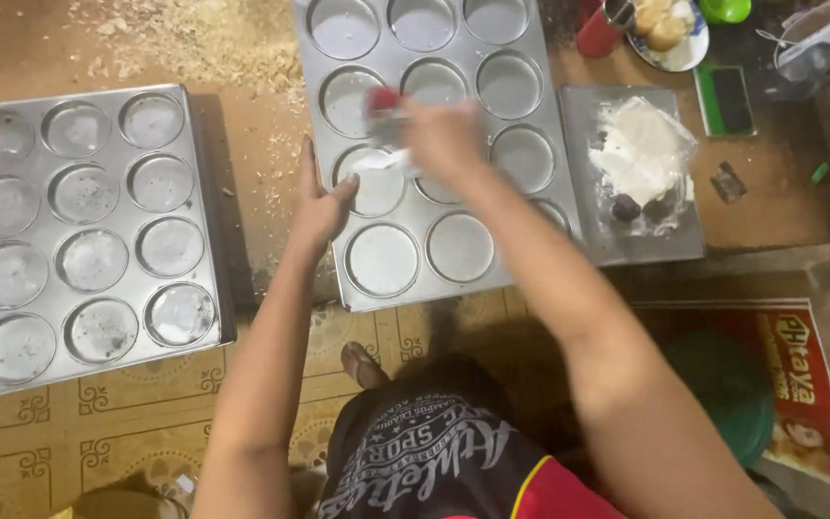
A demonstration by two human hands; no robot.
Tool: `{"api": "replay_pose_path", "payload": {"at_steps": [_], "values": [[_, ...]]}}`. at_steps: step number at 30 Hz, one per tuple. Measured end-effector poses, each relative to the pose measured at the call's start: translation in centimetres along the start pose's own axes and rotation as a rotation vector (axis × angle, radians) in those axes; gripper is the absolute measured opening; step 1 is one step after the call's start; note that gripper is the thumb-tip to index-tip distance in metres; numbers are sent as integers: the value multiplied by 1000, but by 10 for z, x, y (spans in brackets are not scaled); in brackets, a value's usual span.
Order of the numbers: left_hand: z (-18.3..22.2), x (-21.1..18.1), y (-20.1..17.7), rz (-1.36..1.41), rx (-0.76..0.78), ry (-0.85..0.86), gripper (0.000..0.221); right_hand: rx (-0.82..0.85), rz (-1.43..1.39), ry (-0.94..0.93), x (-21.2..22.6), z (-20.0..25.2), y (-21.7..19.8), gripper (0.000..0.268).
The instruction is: Applying grease or shortening to the individual cups of metal baking trays using a small hand tool in a bakery production area.
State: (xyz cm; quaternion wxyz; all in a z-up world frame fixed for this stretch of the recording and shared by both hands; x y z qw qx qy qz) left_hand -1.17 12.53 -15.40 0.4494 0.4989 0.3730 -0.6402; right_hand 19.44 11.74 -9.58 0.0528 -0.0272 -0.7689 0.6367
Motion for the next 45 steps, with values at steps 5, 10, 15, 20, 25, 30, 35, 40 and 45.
{"api": "replay_pose_path", "payload": {"at_steps": [5, 10, 15, 20, 25, 30, 35, 40, 45], "values": [[-6, 4, 1, -162, -60, -3, 88, -111, 142, 120, -68, 20, -8, 16], [6, -24, 5, -51, -100, -64, 85, -147, -215, -157, 31, -10, 1, 22], [4, -41, 1, -219, -204, -34, 73, -42, -27, -154, -91, 27, -68, 17], [16, -49, 0, -338, -248, -72, 72, 36, 49, -109, -198, 57, -57, 7], [24, -52, 7, -308, -180, -100, 69, -261, -97, -329, -185, 48, -24, 16], [16, -52, 12, -247, -151, -85, 74, -324, -81, -324, -118, -23, -2, 20], [-5, -19, 2, -341, -40, -11, 85, -332, 16, -98, -116, -97, 3, 14], [-8, -37, 2, -412, -39, 40, 79, -183, -243, -207, 39, -129, 20, 32], [8, -48, 4, -294, -86, -104, 79, -239, -77, -297, 64, -212, 58, 2]]}}
Point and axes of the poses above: each hand's wrist, its own z-axis away from the middle knuckle, its own y-axis out of the palm, x = y × z, the point moved 7 cm from there along -z, towards the middle knuckle, and after that the axes turned 5 degrees about -x, right-handed, at the moved point
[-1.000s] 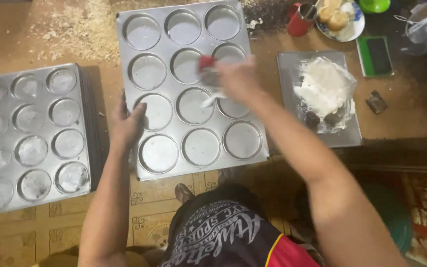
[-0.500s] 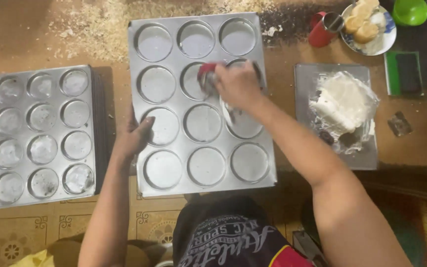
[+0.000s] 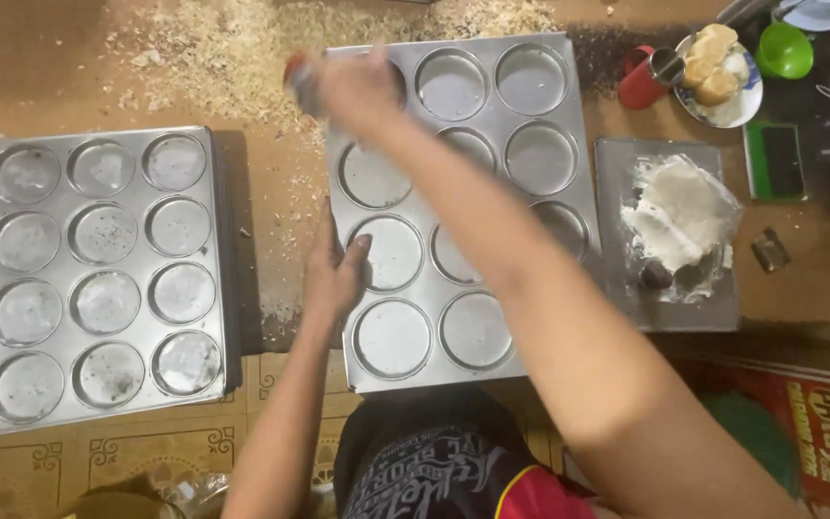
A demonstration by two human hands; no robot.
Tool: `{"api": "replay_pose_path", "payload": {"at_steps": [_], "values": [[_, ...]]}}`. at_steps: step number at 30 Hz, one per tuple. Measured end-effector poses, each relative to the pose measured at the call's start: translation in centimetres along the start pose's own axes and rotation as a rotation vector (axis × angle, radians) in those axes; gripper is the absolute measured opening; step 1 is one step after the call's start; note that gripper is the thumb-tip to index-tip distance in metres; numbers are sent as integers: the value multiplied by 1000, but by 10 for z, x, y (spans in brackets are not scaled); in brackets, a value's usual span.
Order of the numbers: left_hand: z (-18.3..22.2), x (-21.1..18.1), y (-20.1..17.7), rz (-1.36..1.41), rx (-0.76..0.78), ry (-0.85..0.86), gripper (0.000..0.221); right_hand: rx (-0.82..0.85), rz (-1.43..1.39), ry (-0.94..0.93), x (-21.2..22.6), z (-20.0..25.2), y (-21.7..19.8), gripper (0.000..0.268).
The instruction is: Applying grease or shortening to the individual cups of metal baking trays using a small hand tool in a bakery production area.
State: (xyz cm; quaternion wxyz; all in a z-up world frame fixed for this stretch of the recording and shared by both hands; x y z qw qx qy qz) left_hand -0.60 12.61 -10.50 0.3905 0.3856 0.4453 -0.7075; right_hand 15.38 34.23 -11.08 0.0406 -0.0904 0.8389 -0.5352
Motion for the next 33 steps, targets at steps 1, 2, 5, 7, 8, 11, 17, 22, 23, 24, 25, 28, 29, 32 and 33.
{"api": "replay_pose_path", "payload": {"at_steps": [1, 2, 5, 7, 8, 11, 17, 22, 23, 24, 25, 28, 29, 32, 33], "values": [[7, -5, -3, 117, -38, -70, 76, -145, 202, 10, -31, -13, 19, 8], [11, -12, -6, 116, -32, -70, 76, -143, 205, 15, -60, -11, 11, 8], [15, -14, -4, 202, -17, -196, 74, -10, 199, 320, -130, 13, -17, 29], [4, -8, -2, 214, -33, -100, 74, 50, 231, 168, -95, 49, -45, 38], [2, -10, -4, 219, -34, -92, 74, 43, 237, 165, -71, 69, -54, 38], [5, -4, 1, 202, -13, -119, 75, 45, 134, -142, -2, 112, -64, 11], [8, -19, -2, 174, -122, 37, 70, -107, 400, 106, -177, 52, -33, 11], [14, -18, -3, 140, -169, -92, 77, 121, 217, 323, -230, 149, -146, 11], [12, -14, -1, 139, -180, -97, 77, 122, 207, 314, -223, 175, -155, 11], [9, -11, 1, 99, -184, -89, 77, 93, 213, 268, -213, 200, -166, 6], [6, -5, -2, 54, -186, -84, 78, 65, 213, 226, -199, 225, -173, 6], [5, 7, -1, 54, -213, -72, 67, -64, 192, 251, -217, 247, -146, 12], [9, 0, -1, 43, -222, -87, 67, -55, 173, 249, -201, 227, -127, 12], [4, -21, 0, -26, -176, 37, 72, -229, 184, 72, -130, 155, -103, 30], [3, -15, 0, -16, -181, 59, 71, -106, 36, 76, -104, 139, -91, 32]]}}
Point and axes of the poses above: each hand's wrist, its own z-axis away from the middle knuckle, its own y-axis out of the palm, x = y × z, the point moved 7 cm from there along -z, towards the middle knuckle, and after that the axes turned 5 degrees about -x, right-handed, at the moved point
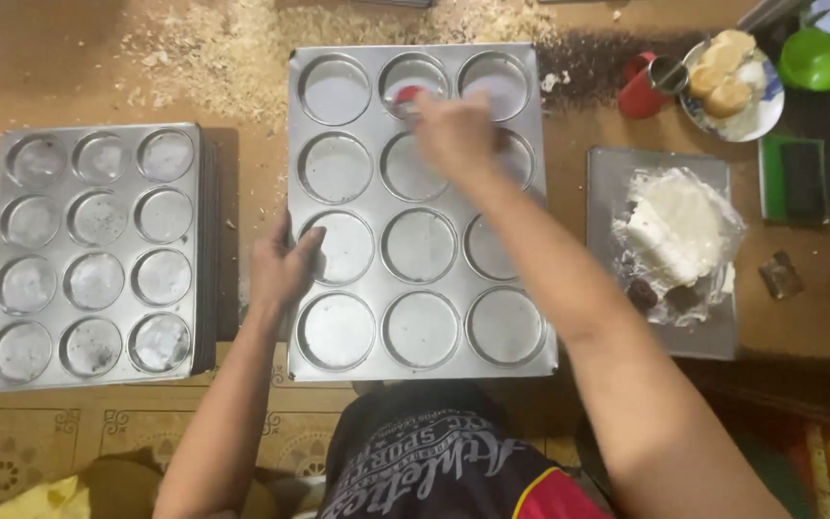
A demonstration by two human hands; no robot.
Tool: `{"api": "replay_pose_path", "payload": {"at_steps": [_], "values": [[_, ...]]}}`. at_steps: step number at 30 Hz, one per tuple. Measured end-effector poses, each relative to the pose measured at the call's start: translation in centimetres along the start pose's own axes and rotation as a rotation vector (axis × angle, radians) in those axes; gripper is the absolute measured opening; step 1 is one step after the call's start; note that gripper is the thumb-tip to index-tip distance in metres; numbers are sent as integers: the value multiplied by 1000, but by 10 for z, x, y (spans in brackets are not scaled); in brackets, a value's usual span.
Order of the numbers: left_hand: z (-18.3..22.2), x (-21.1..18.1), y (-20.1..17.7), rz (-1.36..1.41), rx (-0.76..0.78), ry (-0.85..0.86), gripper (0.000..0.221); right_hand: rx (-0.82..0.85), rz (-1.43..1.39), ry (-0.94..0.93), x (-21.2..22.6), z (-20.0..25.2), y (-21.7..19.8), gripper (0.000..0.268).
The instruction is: Applying grease or shortening to the individual cups of metal baking trays using a small hand tool in a bakery production area.
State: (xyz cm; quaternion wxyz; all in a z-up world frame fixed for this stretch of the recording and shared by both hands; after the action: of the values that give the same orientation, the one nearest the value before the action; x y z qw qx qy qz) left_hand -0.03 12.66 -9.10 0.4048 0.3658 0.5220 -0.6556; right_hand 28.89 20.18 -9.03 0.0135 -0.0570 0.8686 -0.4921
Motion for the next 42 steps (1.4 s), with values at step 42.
{"api": "replay_pose_path", "payload": {"at_steps": [42], "values": [[-11, -45, -109, -15, 0, -23, 68, 226, -321, 332, -60, 138, -142, 23]]}}
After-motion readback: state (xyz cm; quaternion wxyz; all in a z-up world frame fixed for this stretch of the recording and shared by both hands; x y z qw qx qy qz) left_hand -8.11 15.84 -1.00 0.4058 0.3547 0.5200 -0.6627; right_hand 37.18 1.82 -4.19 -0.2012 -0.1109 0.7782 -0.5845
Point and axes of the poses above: each hand's wrist, its own z-axis away from the middle knuckle, its own y-axis out of the palm, x = y × z, the point moved 7 cm from there along -z, towards the middle knuckle, and after that the axes turned 5 degrees about -x, right-handed, at the moved point
